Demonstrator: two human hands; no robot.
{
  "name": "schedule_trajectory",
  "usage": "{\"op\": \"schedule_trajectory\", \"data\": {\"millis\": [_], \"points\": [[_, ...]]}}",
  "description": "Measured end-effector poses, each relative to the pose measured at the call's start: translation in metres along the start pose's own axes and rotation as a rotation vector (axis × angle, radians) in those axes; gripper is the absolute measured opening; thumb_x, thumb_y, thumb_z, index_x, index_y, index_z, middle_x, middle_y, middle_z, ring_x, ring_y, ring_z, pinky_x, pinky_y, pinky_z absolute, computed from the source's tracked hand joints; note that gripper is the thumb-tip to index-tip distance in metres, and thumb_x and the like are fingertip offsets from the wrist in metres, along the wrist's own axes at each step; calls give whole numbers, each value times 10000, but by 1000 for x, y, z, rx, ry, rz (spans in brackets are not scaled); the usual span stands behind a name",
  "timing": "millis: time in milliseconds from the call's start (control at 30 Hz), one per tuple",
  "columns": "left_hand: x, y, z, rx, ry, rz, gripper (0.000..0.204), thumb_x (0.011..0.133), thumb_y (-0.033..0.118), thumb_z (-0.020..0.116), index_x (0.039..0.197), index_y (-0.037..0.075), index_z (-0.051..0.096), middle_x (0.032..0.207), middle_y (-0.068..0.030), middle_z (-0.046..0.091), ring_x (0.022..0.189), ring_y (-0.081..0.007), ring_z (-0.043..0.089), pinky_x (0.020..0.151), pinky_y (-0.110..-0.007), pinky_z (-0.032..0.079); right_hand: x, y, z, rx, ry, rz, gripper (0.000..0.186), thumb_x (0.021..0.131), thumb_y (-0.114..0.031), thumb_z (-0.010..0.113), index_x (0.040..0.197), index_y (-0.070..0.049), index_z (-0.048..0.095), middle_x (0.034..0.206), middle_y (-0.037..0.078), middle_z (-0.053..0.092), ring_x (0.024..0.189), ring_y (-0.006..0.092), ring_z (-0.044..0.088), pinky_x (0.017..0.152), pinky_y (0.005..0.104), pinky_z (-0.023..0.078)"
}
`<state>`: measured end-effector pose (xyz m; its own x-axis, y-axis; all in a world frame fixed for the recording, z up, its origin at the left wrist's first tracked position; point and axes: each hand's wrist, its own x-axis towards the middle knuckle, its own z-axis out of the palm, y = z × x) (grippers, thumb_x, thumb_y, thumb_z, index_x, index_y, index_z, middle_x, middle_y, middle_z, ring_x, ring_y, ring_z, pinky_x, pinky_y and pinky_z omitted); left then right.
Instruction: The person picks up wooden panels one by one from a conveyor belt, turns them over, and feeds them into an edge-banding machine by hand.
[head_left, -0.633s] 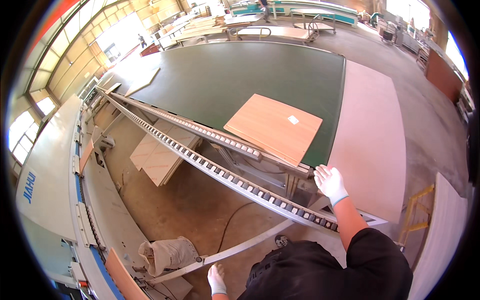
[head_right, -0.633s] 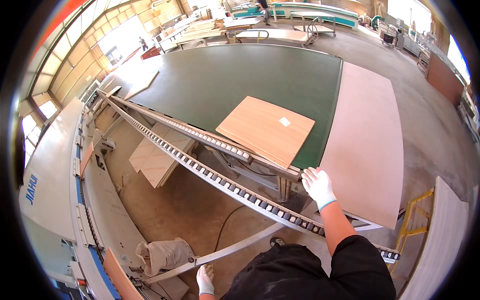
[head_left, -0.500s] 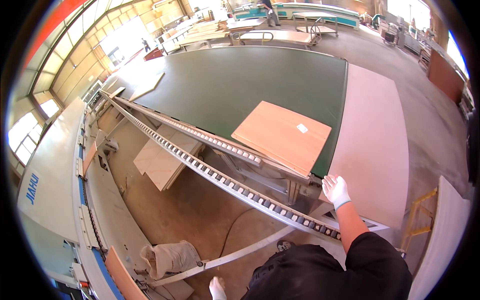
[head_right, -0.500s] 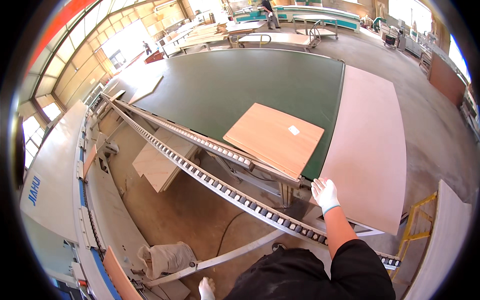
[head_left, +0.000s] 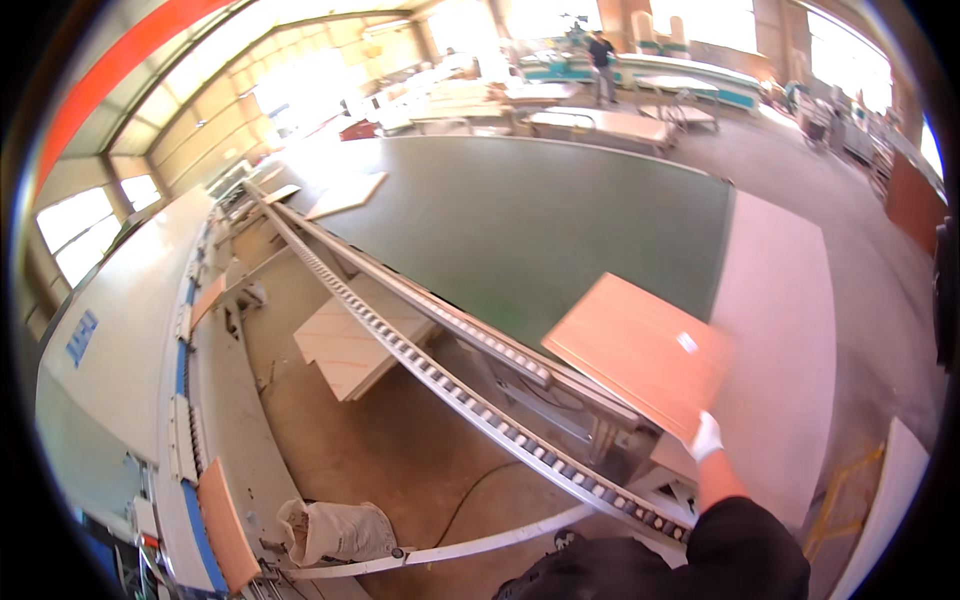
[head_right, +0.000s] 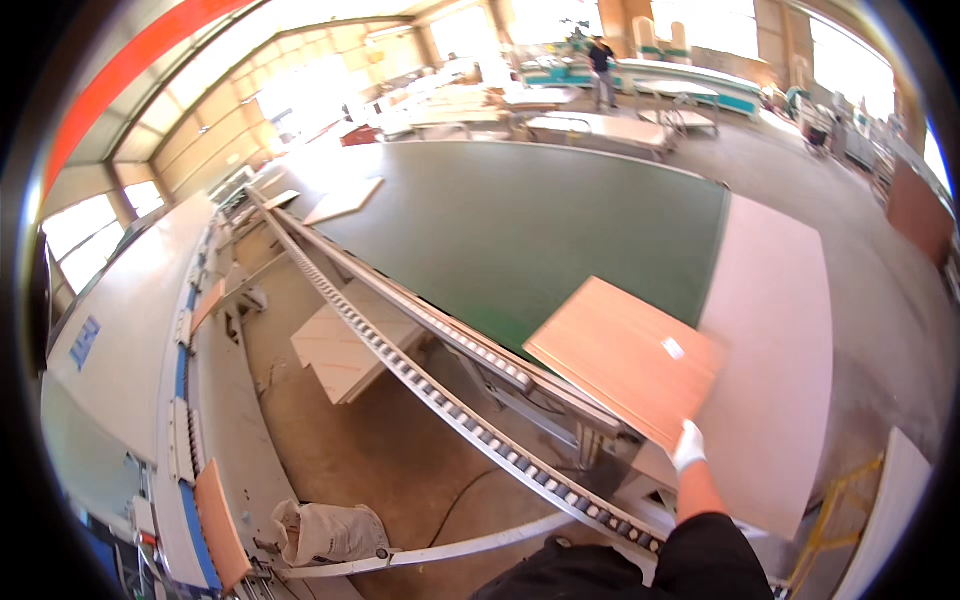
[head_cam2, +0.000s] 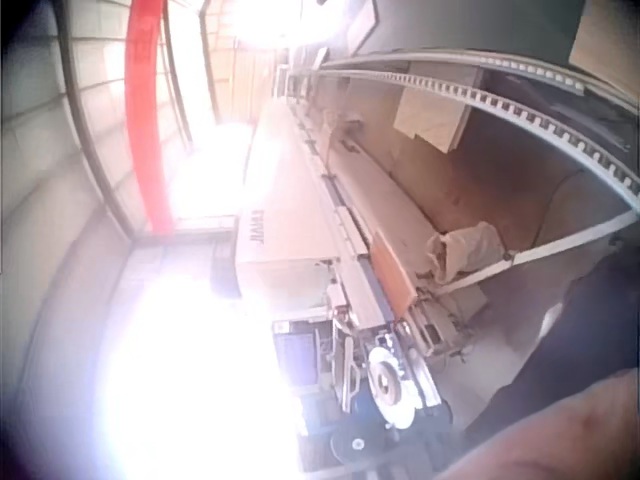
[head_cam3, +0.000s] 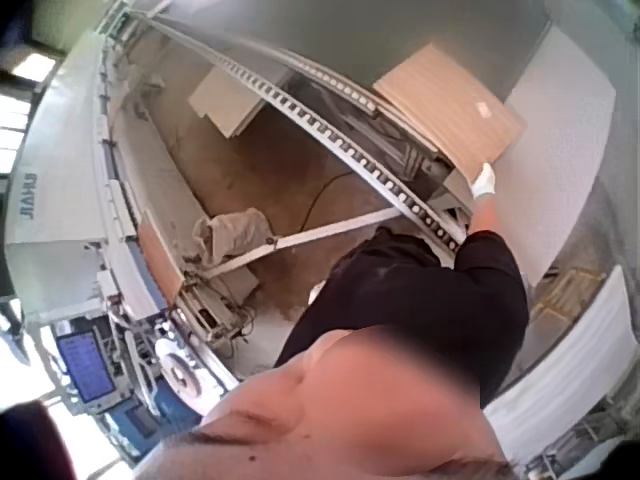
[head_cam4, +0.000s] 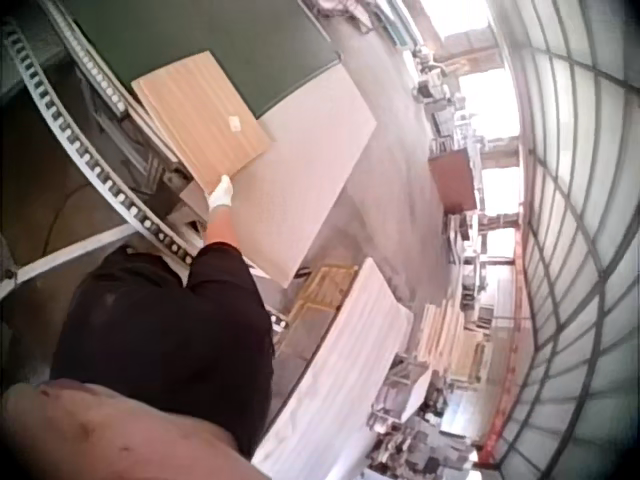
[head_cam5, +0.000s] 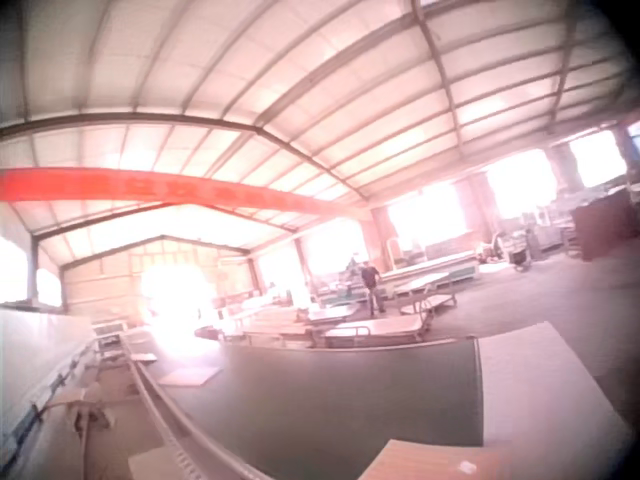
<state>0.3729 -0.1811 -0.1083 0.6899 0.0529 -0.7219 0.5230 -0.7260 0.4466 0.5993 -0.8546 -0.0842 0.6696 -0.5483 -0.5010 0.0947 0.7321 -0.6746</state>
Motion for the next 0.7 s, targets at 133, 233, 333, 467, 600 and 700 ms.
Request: {"op": "schedule_trajectory", "data": {"millis": [133, 233, 333, 467, 600, 700], "points": [[-23, 0, -3, 206, 59, 160, 273, 940, 300, 491, 1030, 68, 604, 1083, -210, 635, 999, -402, 592, 821, -483, 473, -42, -19, -3, 83, -177, 12, 468, 952, -326, 421, 1320, -43, 479, 1263, 133, 593, 1140, 312, 586, 967, 461, 479], [-48, 14, -19, 322, 120, 301, 258, 933, 290, 504, 999, 63, 605, 1049, -220, 642, 971, -410, 597, 803, -484, 477, -109, -51, 41, 104, -282, 65, 471, 958, -320, 413, 1342, -52, 461, 1314, 125, 562, 1178, 315, 562, 974, 468, 472], [-69, 50, -44, 253, 93, 291, 257, 926, 284, 501, 978, 55, 604, 962, -246, 636, 930, -434, 592, 818, -486, 474, -108, -64, 36, 79, -366, 116, 477, 962, -314, 405, 1353, -44, 444, 1349, 127, 534, 1211, 315, 538, 989, 470, 459], [-33, 89, -56, -516, 38, -50, 325, 962, 349, 479, 1117, 92, 602, 1062, -174, 640, 993, -369, 577, 837, -463, 476, -108, -63, 28, 65, -427, -137, 488, 963, -307, 394, 1351, -14, 429, 1393, 154, 486, 1257, 314, 499, 1039, 453, 417], [65, 79, -45, -522, 48, 423, 445, 970, 371, 497, 1259, 34, 524, 1238, -141, 590, 1110, -307, 562, 921, -447, 459, -153, -103, 85, 16, -372, -364, 439, 939, -225, 408, 1314, 0, 448, 1305, 141, 522, 1207, 274, 517, 1038, 418, 404], [24, 207, -78, -993, -135, 272, 453, 1005, 323, 462, 1310, -10, 490, 1298, -200, 567, 1182, -309, 564, 994, -427, 441, -165, -117, 69, -133, -187, -435, 361, 888, -146, 457, 1218, -8, 503, 1124, 92, 567, 1060, 220, 557, 952, 372, 445]]}}
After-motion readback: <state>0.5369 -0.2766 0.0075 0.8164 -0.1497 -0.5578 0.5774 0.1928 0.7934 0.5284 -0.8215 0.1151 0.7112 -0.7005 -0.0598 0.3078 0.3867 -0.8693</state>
